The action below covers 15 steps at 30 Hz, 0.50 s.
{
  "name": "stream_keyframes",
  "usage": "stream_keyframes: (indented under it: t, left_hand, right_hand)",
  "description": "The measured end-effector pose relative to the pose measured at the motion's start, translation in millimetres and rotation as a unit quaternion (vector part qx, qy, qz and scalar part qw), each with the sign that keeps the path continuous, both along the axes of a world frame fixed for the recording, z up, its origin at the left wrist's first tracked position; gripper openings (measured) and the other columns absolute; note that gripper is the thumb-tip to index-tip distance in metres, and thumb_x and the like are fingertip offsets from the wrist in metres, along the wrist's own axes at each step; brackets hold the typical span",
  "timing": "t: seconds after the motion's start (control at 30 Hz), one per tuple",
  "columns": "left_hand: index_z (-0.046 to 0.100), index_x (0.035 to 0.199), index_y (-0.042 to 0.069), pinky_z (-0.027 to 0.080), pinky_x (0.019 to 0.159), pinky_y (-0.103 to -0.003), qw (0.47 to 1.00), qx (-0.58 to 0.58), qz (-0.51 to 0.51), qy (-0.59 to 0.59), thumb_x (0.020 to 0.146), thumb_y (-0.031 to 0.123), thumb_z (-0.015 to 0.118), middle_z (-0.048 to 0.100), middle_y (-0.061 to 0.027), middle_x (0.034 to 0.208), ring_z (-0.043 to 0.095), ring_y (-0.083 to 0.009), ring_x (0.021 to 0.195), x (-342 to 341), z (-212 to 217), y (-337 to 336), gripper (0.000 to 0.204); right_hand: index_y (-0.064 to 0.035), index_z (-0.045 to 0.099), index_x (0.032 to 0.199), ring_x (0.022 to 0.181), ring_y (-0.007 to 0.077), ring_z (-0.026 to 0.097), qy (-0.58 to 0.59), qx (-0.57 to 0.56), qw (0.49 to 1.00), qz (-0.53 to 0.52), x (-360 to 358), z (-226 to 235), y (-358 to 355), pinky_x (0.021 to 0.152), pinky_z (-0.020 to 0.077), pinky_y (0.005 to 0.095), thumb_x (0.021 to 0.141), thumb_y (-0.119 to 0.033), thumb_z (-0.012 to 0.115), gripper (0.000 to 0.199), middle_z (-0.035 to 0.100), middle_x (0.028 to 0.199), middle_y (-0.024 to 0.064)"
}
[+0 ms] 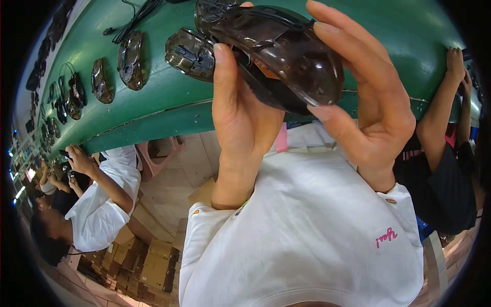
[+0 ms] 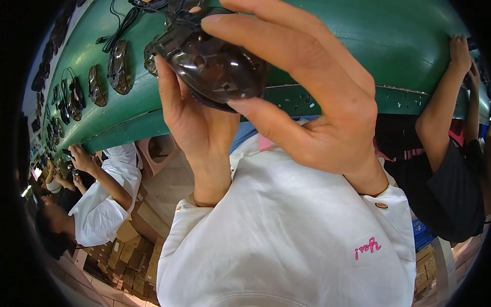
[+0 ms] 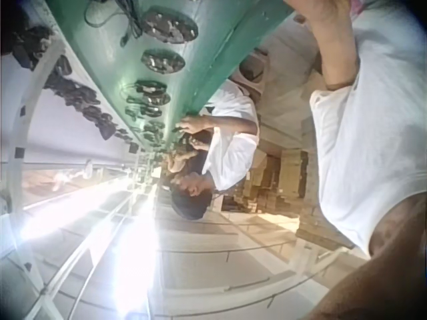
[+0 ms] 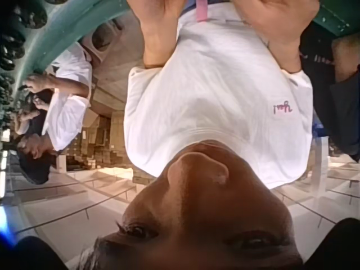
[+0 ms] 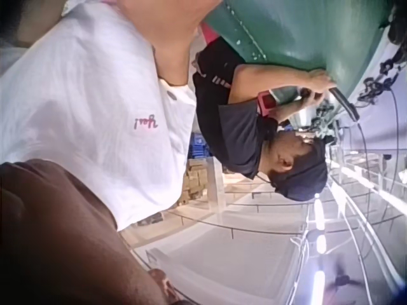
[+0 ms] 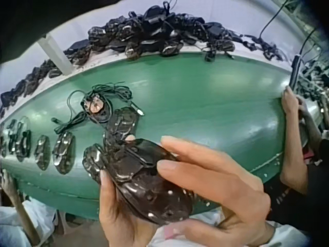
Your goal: The person assembles computer mice along a conveyor table by picking up mouse shells, fitting and snapping them onto mouse bases by hand, and setting the assembled mice back down.
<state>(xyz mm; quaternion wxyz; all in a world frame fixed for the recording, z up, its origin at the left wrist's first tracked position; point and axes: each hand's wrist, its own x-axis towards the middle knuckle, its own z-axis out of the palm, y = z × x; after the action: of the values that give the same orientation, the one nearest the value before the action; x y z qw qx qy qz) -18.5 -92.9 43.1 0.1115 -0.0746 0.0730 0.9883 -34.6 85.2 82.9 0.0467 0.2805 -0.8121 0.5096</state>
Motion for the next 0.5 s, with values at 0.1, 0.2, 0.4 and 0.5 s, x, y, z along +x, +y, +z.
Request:
stream_keyframes:
  t: [0.1, 0.2, 0.4, 0.5]
  left_hand:
    - [0.054, 0.142, 0.008, 0.05, 0.11, -0.047, 0.997, -0.08, -0.004, 0.003, 0.107, 0.046, 0.05, 0.066, -0.0114, 0.132, 0.063, -0.0249, 0.126, 2.7, 4.5, -1.5, 0.051]
    - [0.054, 0.14, 0.006, 0.051, 0.108, -0.044, 0.979, -0.201, 0.019, 0.014, 0.106, 0.036, 0.054, 0.068, -0.012, 0.129, 0.064, -0.0251, 0.123, -0.1, 2.5, -2.0, 0.045]
    - [0.052, 0.139, 0.004, 0.053, 0.102, -0.037, 0.925, -0.372, 0.067, 0.024, 0.102, 0.019, 0.058, 0.069, -0.013, 0.125, 0.067, -0.024, 0.116, -2.7, 0.1, 0.3, 0.041]
    - [0.05, 0.141, 0.003, 0.054, 0.098, -0.033, 0.902, -0.423, 0.084, 0.021, 0.1, 0.01, 0.059, 0.068, -0.0134, 0.124, 0.067, -0.0228, 0.112, -3.2, 0.1, 2.3, 0.043]
  right_hand:
    - [0.0057, 0.031, 0.156, 0.137, 0.0396, 0.052, 0.03, 0.057, 0.997, 0.051, -1.5, -1.3, 3.9, 0.116, 0.0439, 0.0471, 0.094, -0.04, 0.075, 0.089, 0.041, 0.156, 0.0299]
    - [0.0056, 0.045, 0.146, 0.134, 0.035, 0.055, 0.015, 0.003, 1.0, 0.014, 4.1, -6.2, -4.7, 0.11, 0.0475, 0.0416, 0.086, -0.023, 0.078, 0.074, 0.046, 0.152, 0.0293]
    - [0.0055, 0.059, 0.136, 0.127, 0.0303, 0.059, -0.068, -0.103, 0.989, -0.087, 24.0, -5.0, -32.2, 0.103, 0.051, 0.0364, 0.077, -0.002, 0.079, 0.063, 0.053, 0.148, 0.0282]
    - [0.0056, 0.059, 0.136, 0.126, 0.0307, 0.059, -0.065, -0.077, 0.989, -0.103, 20.9, -2.0, -34.3, 0.103, 0.0509, 0.0369, 0.076, 0.0, 0.078, 0.064, 0.054, 0.147, 0.0281]
